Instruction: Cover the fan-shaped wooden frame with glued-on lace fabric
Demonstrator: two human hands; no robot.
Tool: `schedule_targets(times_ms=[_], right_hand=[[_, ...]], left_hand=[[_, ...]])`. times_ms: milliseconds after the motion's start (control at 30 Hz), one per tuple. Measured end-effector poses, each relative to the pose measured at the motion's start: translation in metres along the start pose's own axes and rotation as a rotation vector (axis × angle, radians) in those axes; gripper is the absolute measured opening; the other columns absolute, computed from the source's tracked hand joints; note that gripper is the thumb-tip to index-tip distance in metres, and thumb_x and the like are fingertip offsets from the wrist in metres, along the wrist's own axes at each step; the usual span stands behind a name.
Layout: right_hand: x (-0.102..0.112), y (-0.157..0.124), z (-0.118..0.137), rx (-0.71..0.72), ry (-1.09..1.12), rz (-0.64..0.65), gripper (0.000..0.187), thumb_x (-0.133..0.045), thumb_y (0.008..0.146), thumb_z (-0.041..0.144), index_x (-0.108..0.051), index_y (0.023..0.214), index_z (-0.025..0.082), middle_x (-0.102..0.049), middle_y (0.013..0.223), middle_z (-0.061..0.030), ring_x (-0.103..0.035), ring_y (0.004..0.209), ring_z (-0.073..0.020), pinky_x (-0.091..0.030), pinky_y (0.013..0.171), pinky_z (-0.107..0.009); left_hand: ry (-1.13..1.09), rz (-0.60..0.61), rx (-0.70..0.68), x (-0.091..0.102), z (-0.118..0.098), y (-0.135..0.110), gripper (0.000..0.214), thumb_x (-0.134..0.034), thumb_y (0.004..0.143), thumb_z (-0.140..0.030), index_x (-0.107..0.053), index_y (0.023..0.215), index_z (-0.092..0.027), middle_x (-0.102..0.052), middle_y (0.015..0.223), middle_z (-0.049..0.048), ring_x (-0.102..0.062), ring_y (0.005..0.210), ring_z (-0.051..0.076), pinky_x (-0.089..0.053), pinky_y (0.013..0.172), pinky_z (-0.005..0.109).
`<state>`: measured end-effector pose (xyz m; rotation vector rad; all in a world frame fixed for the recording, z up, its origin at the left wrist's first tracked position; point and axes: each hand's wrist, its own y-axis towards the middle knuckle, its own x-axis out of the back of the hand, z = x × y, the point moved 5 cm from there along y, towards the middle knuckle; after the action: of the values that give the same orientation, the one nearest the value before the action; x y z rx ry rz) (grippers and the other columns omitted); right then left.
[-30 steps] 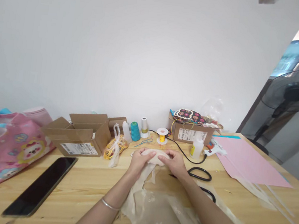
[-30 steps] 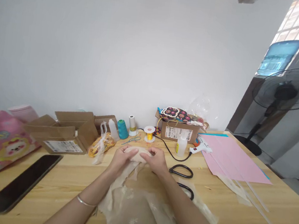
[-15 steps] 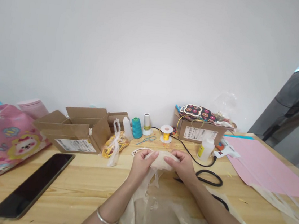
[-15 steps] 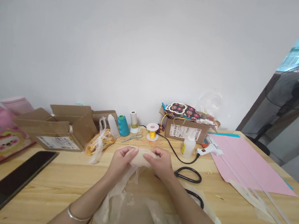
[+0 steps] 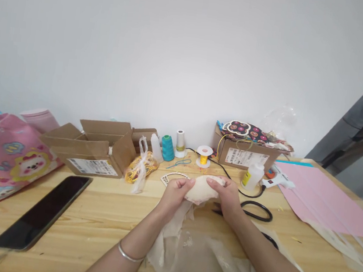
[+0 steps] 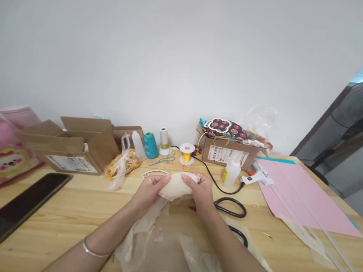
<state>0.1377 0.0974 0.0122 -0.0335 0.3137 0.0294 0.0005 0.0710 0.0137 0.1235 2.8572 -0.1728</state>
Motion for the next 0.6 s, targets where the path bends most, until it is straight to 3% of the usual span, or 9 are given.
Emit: schedule_targets(times_ms=[200,333,467,600], right_hand=[[0.0065,0.0035,-0.0033,-0.038,0.187,-0.052,0.024,-0.076,0.049,0.028,-0.061,0.061,0.013,-0.062,0.054,0.0013,-0.053,0.049,-0.0103,-0.043,0.051,-0.023],[0.0063,0.0032,-0.0009,-0.042,0.212,-0.031,0.024,-0.075,0.051,0.027,-0.063,0.065,0.013,-0.064,0.057,-0.0001,-0.056,0.053,-0.0119,-0.044,0.055,-0.024],[0.0052,0.0027,0.0007,-0.013,0.183,-0.007,0.023,-0.075,0.052,0.029,-0.064,0.065,0.013,-0.064,0.057,-0.0003,-0.055,0.052,-0.0118,-0.043,0.054,-0.024],[0.0031,0.0012,0.0015,0.016,0.136,0.006,0.025,-0.073,0.054,0.032,-0.064,0.068,0.013,-0.063,0.058,0.0004,-0.054,0.052,-0.0112,-0.042,0.053,-0.024]], left_hand=[[-0.122,0.238,0.018,-0.007,-0.0055,-0.0023,0.031,-0.064,0.07,-0.028,-0.065,0.095,-0.011,-0.068,0.085,0.0098,-0.061,0.071,0.016,-0.047,0.065,0.027],[-0.157,0.333,0.024,-0.0082,-0.0075,-0.0046,0.035,-0.064,0.069,-0.02,-0.062,0.103,-0.012,-0.066,0.095,0.0115,-0.061,0.08,0.018,-0.047,0.072,0.028],[-0.153,0.309,0.019,-0.0065,-0.0067,-0.0046,0.039,-0.067,0.065,-0.016,-0.062,0.103,-0.012,-0.066,0.096,0.0109,-0.062,0.081,0.018,-0.047,0.075,0.028],[-0.115,0.193,0.0,-0.0032,-0.0023,-0.0015,0.04,-0.071,0.059,-0.014,-0.063,0.098,-0.011,-0.068,0.088,0.0085,-0.062,0.075,0.015,-0.047,0.072,0.025]])
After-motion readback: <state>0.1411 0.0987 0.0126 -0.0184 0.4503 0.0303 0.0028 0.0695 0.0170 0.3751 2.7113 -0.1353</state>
